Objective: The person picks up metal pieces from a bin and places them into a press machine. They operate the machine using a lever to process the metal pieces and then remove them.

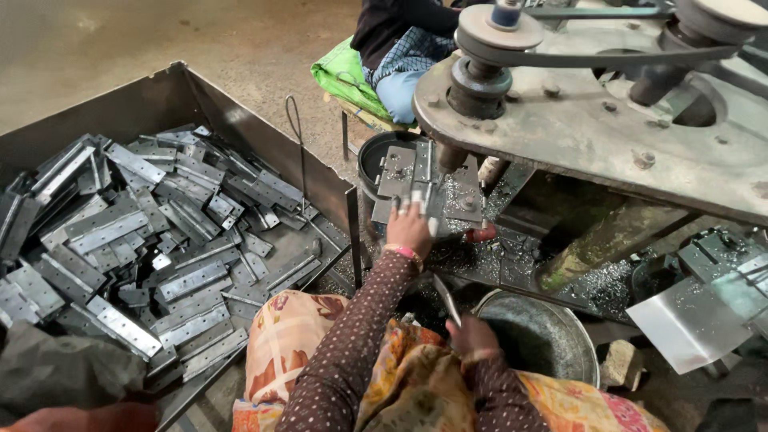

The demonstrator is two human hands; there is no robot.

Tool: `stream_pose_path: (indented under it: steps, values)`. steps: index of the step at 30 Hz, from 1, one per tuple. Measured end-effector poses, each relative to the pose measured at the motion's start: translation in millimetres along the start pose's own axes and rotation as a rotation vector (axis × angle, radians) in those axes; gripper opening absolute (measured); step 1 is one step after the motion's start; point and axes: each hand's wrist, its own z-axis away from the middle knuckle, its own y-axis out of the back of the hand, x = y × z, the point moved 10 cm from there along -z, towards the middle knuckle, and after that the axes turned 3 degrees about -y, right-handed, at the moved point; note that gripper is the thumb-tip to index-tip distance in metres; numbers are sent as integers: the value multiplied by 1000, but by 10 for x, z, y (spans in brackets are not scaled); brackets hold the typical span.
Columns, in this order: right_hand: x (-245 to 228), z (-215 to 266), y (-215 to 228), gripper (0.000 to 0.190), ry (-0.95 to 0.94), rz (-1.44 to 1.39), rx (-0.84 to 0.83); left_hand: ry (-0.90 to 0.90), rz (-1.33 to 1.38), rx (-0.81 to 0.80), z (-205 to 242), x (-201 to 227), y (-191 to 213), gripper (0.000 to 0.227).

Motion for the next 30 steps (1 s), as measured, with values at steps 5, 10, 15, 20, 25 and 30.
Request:
stream_pose_path:
  steps: [5,10,15,20,25,30]
  values:
    - [84,122,-210,58,-47,34,-34,-3,-26,-132,311,7,-33,30]
    - [-93,-221,136,50,66,30,-30,-57,-202,-102,281,144,326,30]
    - [-257,-358,484,49,89,126,12,19,-321,-38,-102,90,91,37]
    - [-38,147,267,49,13,97,154,10,-201,-102,-145,38,-57,35]
    - [-132,-71,175,49,62,47,-57,-84,-215,-91,216,203,191,33]
    - [-346,-193,632,49,3,176,-92,-111,-263,39,334,298,90,30]
